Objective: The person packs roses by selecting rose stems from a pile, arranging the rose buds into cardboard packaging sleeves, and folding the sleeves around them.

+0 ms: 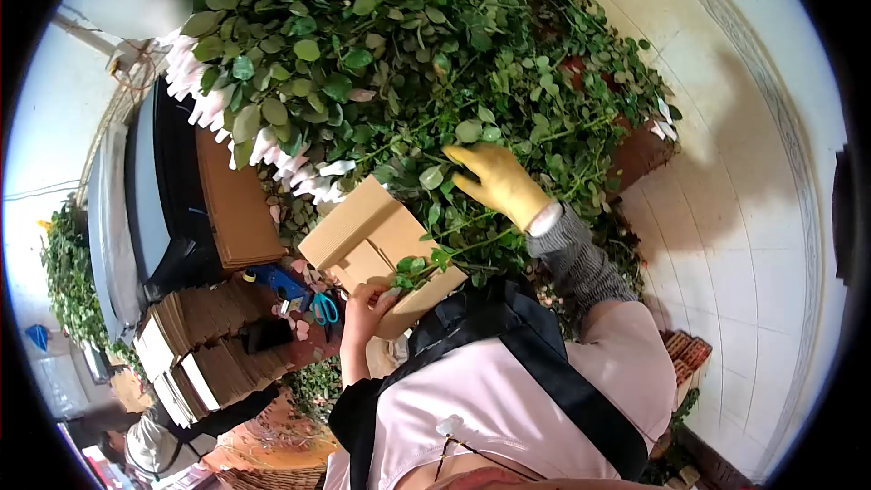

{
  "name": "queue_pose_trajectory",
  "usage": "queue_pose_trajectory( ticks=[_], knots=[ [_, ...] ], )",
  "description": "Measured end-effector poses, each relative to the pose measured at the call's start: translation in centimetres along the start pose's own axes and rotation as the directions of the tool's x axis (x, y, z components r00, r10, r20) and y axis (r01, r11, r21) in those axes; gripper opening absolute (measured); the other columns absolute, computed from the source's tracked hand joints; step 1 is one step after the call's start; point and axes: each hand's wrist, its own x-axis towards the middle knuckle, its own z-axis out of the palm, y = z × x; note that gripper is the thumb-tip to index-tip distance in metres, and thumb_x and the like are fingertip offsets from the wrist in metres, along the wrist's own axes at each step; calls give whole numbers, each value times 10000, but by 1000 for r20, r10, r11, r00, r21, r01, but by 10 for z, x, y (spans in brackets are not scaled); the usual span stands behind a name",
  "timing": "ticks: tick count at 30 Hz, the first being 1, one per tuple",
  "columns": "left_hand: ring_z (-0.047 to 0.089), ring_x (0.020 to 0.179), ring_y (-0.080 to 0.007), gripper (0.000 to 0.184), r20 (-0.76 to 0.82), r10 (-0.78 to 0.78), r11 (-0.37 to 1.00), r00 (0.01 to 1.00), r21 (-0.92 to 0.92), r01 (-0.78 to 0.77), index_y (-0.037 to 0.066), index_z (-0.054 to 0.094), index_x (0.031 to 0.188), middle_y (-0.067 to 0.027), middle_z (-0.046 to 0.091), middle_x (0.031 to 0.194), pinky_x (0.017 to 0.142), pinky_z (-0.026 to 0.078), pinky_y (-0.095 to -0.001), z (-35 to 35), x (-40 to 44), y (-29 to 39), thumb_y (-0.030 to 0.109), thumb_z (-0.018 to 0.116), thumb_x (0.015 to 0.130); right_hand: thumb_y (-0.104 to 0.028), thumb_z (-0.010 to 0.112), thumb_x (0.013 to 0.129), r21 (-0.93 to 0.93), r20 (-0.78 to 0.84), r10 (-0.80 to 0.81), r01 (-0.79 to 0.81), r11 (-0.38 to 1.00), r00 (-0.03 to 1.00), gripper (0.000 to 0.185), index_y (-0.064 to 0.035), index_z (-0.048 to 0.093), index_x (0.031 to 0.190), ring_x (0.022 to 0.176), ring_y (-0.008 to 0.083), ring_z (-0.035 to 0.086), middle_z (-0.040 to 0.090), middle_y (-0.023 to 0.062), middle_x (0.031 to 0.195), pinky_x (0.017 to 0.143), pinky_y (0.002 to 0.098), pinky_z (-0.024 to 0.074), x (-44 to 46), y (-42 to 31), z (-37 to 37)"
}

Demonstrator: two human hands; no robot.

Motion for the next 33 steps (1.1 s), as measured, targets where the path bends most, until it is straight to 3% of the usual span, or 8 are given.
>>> queue_pose_trajectory(
  ticks=[4, 6, 10, 20, 25, 30, 31, 33],
  knots=[
    [680, 841, -220, 286, 46, -3, 1000, 999, 15, 2, 11, 724, 1061, -125, 696, 937, 783, 541, -333, 0, 1, -3, 132, 802, 813, -186, 708, 903, 132, -242, -247, 284, 950, 938, 439, -124, 586, 1321, 756, 199, 577, 685, 72, 968, 751, 370, 501, 113, -37, -22],
    [676, 837, -221, 278, 38, 1, 1000, 999, -17, 0, 21, 721, 1063, -125, 684, 929, 779, 539, -335, -1, 0, 3, 121, 796, 815, -162, 709, 892, -11, -540, -402, 472, 882, 740, 402, -123, 602, 1277, 811, 200, 610, 687, 54, 1004, 812, 378, 508, 187, -31, -14],
    [679, 812, -247, 293, 22, 14, 1000, 1000, 5, -14, 10, 731, 1034, -126, 678, 903, 750, 543, -343, 0, 0, 1, 133, 826, 785, -129, 637, 902, -377, -209, -56, -27, 926, 976, 238, -147, 654, 1138, 1007, 220, 674, 709, 37, 1035, 1018, 380, 451, 275, -17, 18],
    [703, 847, -240, 266, 11, 5, 1000, 1000, -21, -5, 11, 727, 1030, -138, 697, 928, 776, 557, -336, -2, -1, 12, 133, 800, 806, -58, 701, 723, -365, -378, -289, 146, 920, 879, 130, -145, 668, 815, 804, 246, 659, 653, 40, 779, 759, 398, 515, 211, -25, 0],
    [673, 829, -214, 282, 34, -27, 997, 999, -69, 29, 9, 718, 1064, -117, 684, 917, 773, 535, -332, -3, 0, 13, 126, 796, 819, 17, 736, 692, -255, -346, -384, 308, 917, 856, 445, -137, 680, 1105, 984, 261, 635, 695, 47, 985, 906, 420, 489, 162, -20, -11],
    [682, 825, -208, 269, 32, -4, 997, 999, -82, 7, 2, 712, 1052, -119, 685, 913, 758, 545, -331, 1, 7, 4, 107, 792, 817, 42, 677, 790, -294, -232, -361, 288, 911, 903, 341, -132, 654, 1083, 782, 192, 650, 685, 58, 844, 782, 380, 553, 151, -33, 2],
    [691, 811, -210, 249, 22, 3, 997, 1000, -82, -2, 12, 714, 1034, -120, 682, 906, 748, 552, -328, 1, 1, 1, 82, 793, 808, 51, 616, 835, -277, 19, -324, 316, 907, 946, 369, -134, 645, 1153, 723, 189, 646, 673, 56, 783, 778, 360, 566, 141, -64, -10],
    [694, 812, -217, 260, 28, 23, 998, 999, -56, -21, 13, 714, 1037, -128, 681, 908, 749, 553, -332, -2, 1, 10, 85, 798, 801, 32, 597, 872, -306, -167, -523, 460, 834, 836, 363, -149, 655, 1182, 715, 197, 656, 676, 34, 767, 815, 360, 562, 125, -77, -2]
  ],
)
